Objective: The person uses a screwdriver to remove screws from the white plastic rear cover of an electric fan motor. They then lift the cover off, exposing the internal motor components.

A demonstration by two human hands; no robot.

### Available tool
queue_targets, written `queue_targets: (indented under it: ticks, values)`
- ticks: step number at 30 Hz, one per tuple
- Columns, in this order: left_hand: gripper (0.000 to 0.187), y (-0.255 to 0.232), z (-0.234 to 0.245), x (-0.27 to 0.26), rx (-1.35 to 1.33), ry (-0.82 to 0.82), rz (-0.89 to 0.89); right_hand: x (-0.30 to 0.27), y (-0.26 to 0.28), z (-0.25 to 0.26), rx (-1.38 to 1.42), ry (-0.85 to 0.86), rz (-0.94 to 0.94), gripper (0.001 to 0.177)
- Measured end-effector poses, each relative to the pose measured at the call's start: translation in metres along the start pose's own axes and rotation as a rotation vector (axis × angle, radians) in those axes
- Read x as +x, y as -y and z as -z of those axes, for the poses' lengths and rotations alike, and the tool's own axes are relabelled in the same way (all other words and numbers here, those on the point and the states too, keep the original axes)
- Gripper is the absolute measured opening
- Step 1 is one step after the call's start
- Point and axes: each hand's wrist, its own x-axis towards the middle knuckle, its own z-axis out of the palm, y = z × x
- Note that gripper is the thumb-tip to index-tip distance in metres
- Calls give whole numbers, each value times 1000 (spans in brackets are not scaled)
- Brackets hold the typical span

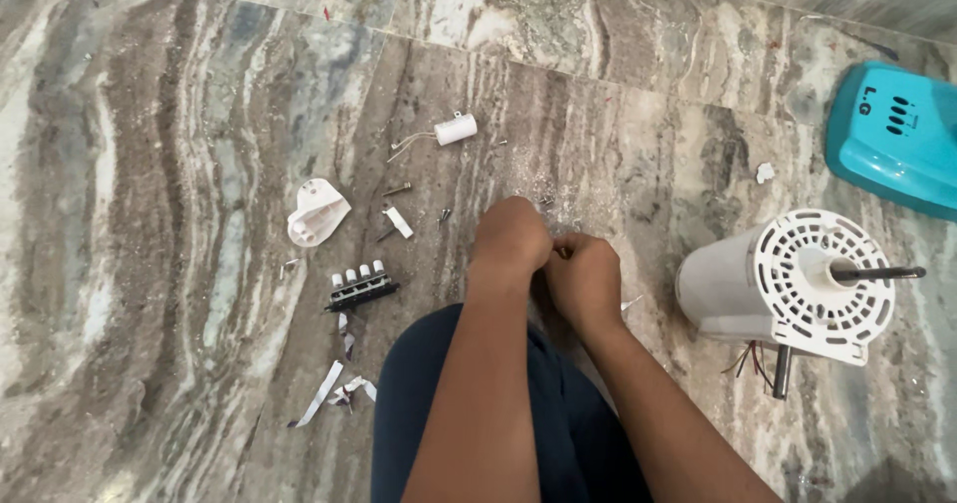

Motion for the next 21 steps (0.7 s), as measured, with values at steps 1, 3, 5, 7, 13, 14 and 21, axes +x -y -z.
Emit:
queue_targets:
  ticks: [1,3,5,7,13,14,21]
  values:
    - [22,0,-2,1,1,3,0,0,-3,-1,8,1,5,22]
    - [22,0,-4,3,3,3,0,0,-7,-4,26,2,20,22]
    - [22,1,-4,2,-13,-5,4,0,-12,-6,45,-6,45,21]
    - [23,0,-1,0,-7,1,3,-1,-13,-4,79,13,37,21]
    - [23,-7,21,-6,-1,-126,34,-15,16,39,389,169,-61,22]
    - [22,-9,23,-9,11,-161,9,-21,22,53,368,153,0,23]
    - [21,-40,46,-37,-210,-411,-323,-79,54,177,208,76,432,23]
